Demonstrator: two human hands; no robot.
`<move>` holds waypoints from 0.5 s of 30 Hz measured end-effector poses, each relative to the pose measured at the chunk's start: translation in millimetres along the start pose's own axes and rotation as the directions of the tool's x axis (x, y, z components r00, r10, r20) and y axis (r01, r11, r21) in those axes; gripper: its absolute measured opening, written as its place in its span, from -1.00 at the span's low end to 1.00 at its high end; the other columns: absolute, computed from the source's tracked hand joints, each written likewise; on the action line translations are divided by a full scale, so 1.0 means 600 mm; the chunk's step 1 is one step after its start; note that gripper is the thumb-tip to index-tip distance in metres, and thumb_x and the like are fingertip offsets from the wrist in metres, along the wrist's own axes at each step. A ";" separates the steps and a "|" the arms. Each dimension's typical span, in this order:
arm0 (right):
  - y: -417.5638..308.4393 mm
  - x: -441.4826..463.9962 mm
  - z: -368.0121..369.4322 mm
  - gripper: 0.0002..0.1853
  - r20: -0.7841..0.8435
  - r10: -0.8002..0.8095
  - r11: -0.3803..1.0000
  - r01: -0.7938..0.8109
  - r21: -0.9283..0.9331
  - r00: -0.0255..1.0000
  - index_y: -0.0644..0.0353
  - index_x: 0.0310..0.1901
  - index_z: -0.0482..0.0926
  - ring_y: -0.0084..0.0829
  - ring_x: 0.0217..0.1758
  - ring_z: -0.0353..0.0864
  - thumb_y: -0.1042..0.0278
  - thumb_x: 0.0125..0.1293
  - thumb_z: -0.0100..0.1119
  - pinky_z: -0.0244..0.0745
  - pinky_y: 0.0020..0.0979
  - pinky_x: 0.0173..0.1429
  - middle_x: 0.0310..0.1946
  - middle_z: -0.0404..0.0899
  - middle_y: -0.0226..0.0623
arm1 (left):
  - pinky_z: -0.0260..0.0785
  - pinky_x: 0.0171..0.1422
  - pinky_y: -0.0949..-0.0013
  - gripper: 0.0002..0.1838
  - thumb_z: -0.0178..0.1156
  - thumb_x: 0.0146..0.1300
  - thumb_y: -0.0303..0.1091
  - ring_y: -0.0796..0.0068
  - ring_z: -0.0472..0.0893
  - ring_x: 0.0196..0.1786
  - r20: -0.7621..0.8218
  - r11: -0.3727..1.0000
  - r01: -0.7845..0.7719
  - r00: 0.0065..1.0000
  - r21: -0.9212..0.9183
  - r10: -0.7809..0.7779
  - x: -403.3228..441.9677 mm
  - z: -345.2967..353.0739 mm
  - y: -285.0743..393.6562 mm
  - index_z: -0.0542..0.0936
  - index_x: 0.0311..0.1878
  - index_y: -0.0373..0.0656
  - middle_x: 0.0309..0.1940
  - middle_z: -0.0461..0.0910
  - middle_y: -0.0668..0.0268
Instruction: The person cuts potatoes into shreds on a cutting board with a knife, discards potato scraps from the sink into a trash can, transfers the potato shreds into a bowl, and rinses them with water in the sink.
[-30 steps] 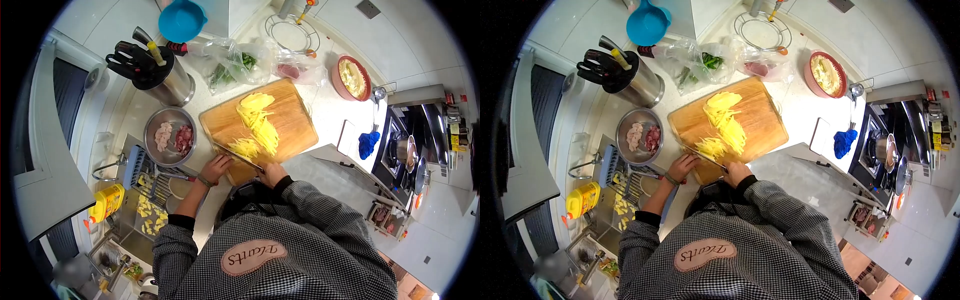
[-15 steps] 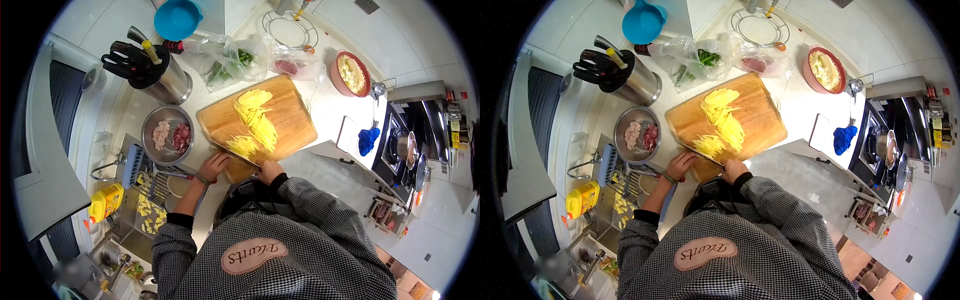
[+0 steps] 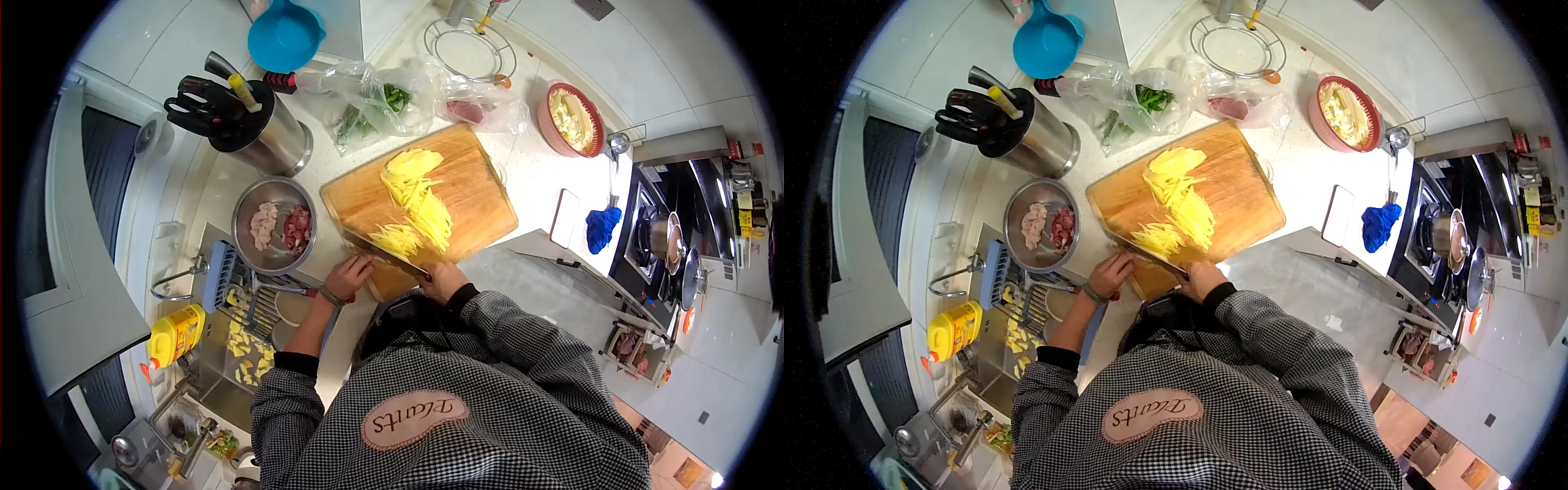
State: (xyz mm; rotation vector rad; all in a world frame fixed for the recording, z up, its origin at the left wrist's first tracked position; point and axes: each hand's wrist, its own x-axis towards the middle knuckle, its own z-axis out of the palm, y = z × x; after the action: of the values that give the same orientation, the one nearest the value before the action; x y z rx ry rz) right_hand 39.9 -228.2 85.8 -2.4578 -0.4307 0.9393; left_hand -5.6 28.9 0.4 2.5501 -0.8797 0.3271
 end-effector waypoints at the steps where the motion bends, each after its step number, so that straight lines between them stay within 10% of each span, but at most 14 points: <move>1: 0.003 -0.001 0.002 -0.74 0.005 0.028 0.998 -0.028 0.063 1.000 0.15 -0.17 0.59 -0.01 -0.26 0.60 0.20 0.20 0.12 0.50 -0.09 -0.14 -0.37 0.61 -0.02 | 0.52 -0.07 0.37 -0.81 0.18 0.03 -0.47 0.26 0.57 -0.04 0.006 1.000 -0.010 1.000 0.013 0.010 -0.002 0.001 0.000 0.59 -0.22 -0.19 -0.03 0.53 0.24; 12: 0.020 -0.045 -0.047 -0.52 -0.228 -0.139 0.976 0.093 -0.199 0.964 0.12 0.08 0.29 -0.04 -0.40 0.62 0.23 0.13 0.15 0.54 -0.13 -0.28 -0.47 0.59 -0.03 | 0.41 0.11 0.31 -0.73 0.16 0.17 -0.38 0.34 0.52 0.07 -0.189 0.987 -0.150 0.969 0.051 0.157 0.113 -0.086 0.102 0.55 -0.03 -0.13 0.05 0.51 0.27; 15: 0.036 -0.061 -0.069 -0.46 -0.308 -0.290 0.947 0.227 -0.226 0.906 0.24 0.09 0.23 -0.11 -0.41 0.62 0.30 0.10 0.18 0.53 -0.18 -0.30 -0.44 0.59 -0.09 | 0.22 0.34 0.29 -0.58 0.06 0.28 -0.21 0.41 0.38 0.26 0.089 0.995 -0.092 0.991 -0.034 0.095 0.172 -0.095 0.128 0.46 0.18 -0.08 0.20 0.41 0.31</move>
State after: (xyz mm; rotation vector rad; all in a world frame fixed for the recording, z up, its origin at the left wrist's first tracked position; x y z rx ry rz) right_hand 44.7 -276.0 121.4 -2.5758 -0.7287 0.3691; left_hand 20.7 -54.4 110.5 2.5183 -1.0325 0.2256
